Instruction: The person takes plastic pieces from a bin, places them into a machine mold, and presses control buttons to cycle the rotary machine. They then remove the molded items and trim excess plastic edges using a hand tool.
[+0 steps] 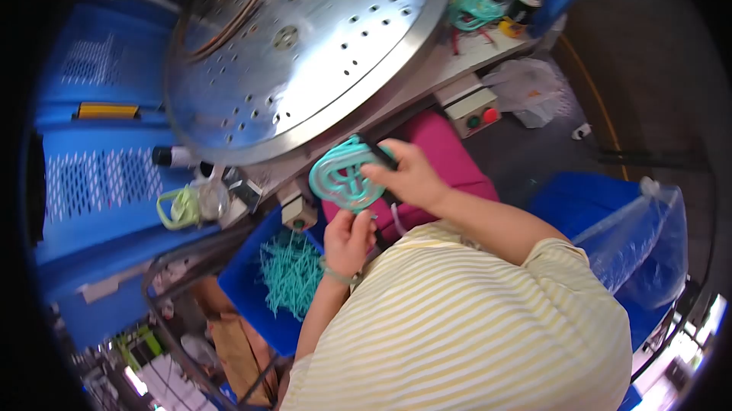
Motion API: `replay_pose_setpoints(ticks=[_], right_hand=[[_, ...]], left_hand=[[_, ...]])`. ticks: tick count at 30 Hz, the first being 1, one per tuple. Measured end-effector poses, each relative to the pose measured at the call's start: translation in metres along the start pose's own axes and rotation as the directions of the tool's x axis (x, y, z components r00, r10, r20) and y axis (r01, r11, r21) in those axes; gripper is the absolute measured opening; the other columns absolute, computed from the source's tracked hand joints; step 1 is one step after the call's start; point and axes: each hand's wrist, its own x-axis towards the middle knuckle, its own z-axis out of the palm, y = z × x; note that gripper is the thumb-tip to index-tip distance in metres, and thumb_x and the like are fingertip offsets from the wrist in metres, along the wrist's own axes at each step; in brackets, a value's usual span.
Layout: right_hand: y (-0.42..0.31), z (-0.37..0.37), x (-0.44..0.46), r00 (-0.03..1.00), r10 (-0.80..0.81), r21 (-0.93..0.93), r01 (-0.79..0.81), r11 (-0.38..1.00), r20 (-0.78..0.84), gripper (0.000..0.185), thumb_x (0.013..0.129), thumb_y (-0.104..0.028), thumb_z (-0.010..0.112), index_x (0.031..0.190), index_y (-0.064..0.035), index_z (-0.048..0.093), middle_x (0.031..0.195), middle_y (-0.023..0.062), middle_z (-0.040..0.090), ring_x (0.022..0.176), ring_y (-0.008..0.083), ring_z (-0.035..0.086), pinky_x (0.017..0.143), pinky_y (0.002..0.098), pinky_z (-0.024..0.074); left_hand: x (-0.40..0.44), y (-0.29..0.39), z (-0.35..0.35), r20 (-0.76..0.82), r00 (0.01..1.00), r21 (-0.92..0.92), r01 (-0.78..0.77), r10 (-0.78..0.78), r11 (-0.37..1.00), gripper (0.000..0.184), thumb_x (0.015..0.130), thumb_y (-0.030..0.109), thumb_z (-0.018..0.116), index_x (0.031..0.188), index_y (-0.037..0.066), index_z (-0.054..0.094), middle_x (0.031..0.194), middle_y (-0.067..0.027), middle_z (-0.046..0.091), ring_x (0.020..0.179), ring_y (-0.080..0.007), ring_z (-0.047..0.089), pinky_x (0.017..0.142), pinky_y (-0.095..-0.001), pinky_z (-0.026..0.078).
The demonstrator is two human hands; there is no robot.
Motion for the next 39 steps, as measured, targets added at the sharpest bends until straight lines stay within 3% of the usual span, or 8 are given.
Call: replay_pose_setpoints(ticks=[4, 8, 12, 14, 21, 28, 31, 39], right_hand=[[-0.007, -0.004, 0.000, 0.992, 0.123, 0.067, -0.123, 0.990, 0.002, 0.017, 0.083, -0.014, 0.065, 0.093, -0.0014, 0.062, 0.081, -0.0006, 0.062, 0.074, 0.0053, 0.055, 0.067, 0.0230, 0.0467], [-0.004, -0.011, -0.001, 0.986, 0.154, -0.016, -0.155, 0.988, -0.059, 0.015, 0.083, -0.016, 0.065, 0.088, -0.0015, 0.062, 0.077, -0.0012, 0.062, 0.070, 0.0046, 0.055, 0.064, 0.0225, 0.0461], [-0.015, -0.025, 0.008, 0.989, -0.029, -0.060, 0.021, 0.998, -0.144, 0.018, 0.082, -0.014, 0.066, 0.092, -0.0004, 0.061, 0.078, -0.0014, 0.061, 0.070, 0.0037, 0.053, 0.063, 0.0215, 0.0446], [-0.015, -0.025, 0.005, 0.992, -0.040, -0.131, 0.024, 0.991, -0.119, 0.017, 0.082, -0.013, 0.067, 0.091, -0.0006, 0.061, 0.078, -0.0017, 0.060, 0.070, 0.0036, 0.052, 0.063, 0.0212, 0.0442], [-0.002, 0.005, -0.010, 0.997, -0.080, -0.334, 0.075, 0.939, 0.001, 0.021, 0.078, -0.013, 0.070, 0.090, -0.0009, 0.059, 0.071, -0.0011, 0.058, 0.066, 0.0033, 0.049, 0.057, 0.0220, 0.0429], [0.002, 0.014, -0.017, 0.995, -0.089, -0.329, 0.097, 0.939, 0.040, 0.023, 0.080, -0.016, 0.070, 0.093, -0.0004, 0.059, 0.074, -0.0022, 0.057, 0.068, 0.0042, 0.048, 0.059, 0.0219, 0.0414], [0.009, 0.009, -0.019, 1.000, -0.018, -0.316, 0.021, 0.948, 0.011, 0.023, 0.081, -0.017, 0.069, 0.092, -0.0004, 0.059, 0.073, -0.0027, 0.057, 0.068, 0.0040, 0.048, 0.059, 0.0213, 0.0405], [0.021, -0.008, -0.006, 0.915, 0.404, 0.091, -0.403, 0.911, 0.009, 0.034, 0.081, -0.039, 0.067, 0.082, -0.0059, 0.063, 0.063, -0.0033, 0.055, 0.047, 0.0013, 0.042, 0.039, 0.0191, 0.0250]], left_hand=[[0.002, 0.000, -0.007, 0.084, 0.867, 0.639, -0.425, 0.490, 0.641, 0.006, 0.084, 0.007, 0.059, 0.084, 0.001, 0.056, 0.065, -0.0109, 0.058, 0.054, -0.0225, 0.059, 0.050, -0.0310, 0.046], [0.002, -0.006, -0.012, 0.208, 0.864, 0.804, -0.418, 0.458, 0.423, 0.010, 0.082, 0.008, 0.060, 0.083, 0.002, 0.052, 0.071, -0.0145, 0.057, 0.064, -0.0337, 0.057, 0.056, -0.0393, 0.047], [-0.002, -0.014, -0.028, 0.216, 0.850, 0.730, -0.467, 0.480, 0.499, 0.010, 0.086, 0.010, 0.056, 0.082, 0.003, 0.050, 0.065, -0.0092, 0.054, 0.056, -0.0250, 0.057, 0.051, -0.0340, 0.045], [-0.005, 0.002, -0.036, -0.016, 0.997, 0.048, -0.073, 0.073, 0.996, 0.011, 0.091, 0.012, 0.051, 0.085, 0.002, 0.054, 0.064, -0.0027, 0.054, 0.054, -0.0113, 0.054, 0.049, -0.0248, 0.042], [0.019, 0.009, -0.007, -0.160, 0.920, 0.311, -0.296, 0.357, 0.903, 0.014, 0.087, 0.015, 0.057, 0.090, 0.001, 0.061, 0.057, -0.0056, 0.057, 0.047, -0.0096, 0.053, 0.046, -0.0259, 0.041], [0.026, 0.017, -0.013, -0.078, 0.986, 0.251, -0.123, 0.147, 0.960, 0.017, 0.086, 0.015, 0.059, 0.083, -0.001, 0.064, 0.055, -0.0026, 0.056, 0.045, -0.0061, 0.051, 0.041, -0.0213, 0.038], [0.022, 0.011, -0.011, -0.092, 0.958, 0.410, -0.211, 0.271, 0.887, 0.015, 0.083, 0.015, 0.061, 0.078, 0.001, 0.061, 0.056, -0.0124, 0.056, 0.047, -0.0239, 0.054, 0.044, -0.0318, 0.039], [0.002, 0.015, -0.004, 0.176, 0.631, 0.509, -0.715, 0.756, 0.479, 0.011, 0.076, 0.003, 0.066, 0.086, 0.002, 0.063, 0.063, -0.0071, 0.059, 0.051, -0.0130, 0.057, 0.043, -0.0262, 0.040]])
